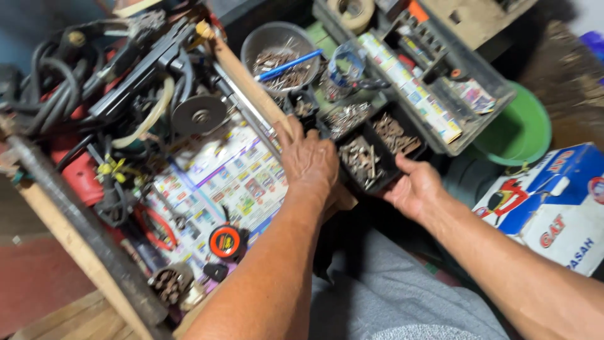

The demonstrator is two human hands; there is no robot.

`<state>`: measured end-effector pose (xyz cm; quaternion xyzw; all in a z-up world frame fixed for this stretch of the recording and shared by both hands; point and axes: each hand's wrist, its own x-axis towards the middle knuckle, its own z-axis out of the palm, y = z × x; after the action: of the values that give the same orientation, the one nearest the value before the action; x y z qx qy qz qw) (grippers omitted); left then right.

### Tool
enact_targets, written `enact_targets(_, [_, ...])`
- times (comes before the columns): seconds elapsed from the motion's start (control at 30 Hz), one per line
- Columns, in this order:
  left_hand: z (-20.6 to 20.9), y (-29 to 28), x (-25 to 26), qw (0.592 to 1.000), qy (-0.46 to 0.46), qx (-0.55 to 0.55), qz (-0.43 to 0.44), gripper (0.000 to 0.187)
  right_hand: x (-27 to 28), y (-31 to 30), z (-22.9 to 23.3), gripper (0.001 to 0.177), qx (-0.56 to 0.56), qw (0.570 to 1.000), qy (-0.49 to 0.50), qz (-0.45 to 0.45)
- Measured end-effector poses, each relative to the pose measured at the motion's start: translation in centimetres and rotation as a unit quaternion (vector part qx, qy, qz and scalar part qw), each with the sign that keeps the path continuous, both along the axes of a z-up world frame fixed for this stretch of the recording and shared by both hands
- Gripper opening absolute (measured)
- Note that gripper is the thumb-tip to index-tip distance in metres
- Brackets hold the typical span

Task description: Organizing and searching through various hand tools, nails, and hardware in a workshop drawer.

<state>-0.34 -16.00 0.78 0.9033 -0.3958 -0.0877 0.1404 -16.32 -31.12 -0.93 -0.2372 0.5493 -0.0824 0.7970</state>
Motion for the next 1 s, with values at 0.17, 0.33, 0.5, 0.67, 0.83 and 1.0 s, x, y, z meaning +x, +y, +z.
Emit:
enact_targets(0.17, [0.9, -1.1, -0.3, 0.998, 0.018, 0.049, 0.018, 0.031, -0.6, 0.6, 1.6, 0.037, -0.001, 1.000, 0.016, 0.000])
enact_targets(0.33, [0.0, -1.6, -0.4, 0.997, 0.011, 0.063, 0.042, 0.029, -0.9, -0.1, 1.8, 0.037, -0.008, 1.000, 0.023, 0.013])
enact_targets(0.5, [-0.2, -1.2, -0.5, 0.999, -0.024, 0.028, 0.032, 0.026, -1.4, -0.1, 1.3, 0.038, 0.000, 1.000, 0.018, 0.023])
enact_targets(0.67, [1.5, -0.8, -1.0, 0.999, -0.002, 0.005, 0.048, 0.022, -3.0, -0.1, 1.4, 0.039, 0.001, 0.999, 0.016, 0.033])
enact_targets(0.83, [-0.5, -2.2, -2.6, 0.992, 0.056, -0.087, 0.068, 0.019, -4.8, 0.2, 3.0, 0.040, -0.014, 0.998, 0.013, 0.059])
enact_targets(1.0, [-2.9, -4.6, -3.6, 0.991, 0.136, -0.018, -0.009, 0.021, -7.1, -0.2, 4.0, 0.040, -0.030, 0.996, 0.012, 0.084])
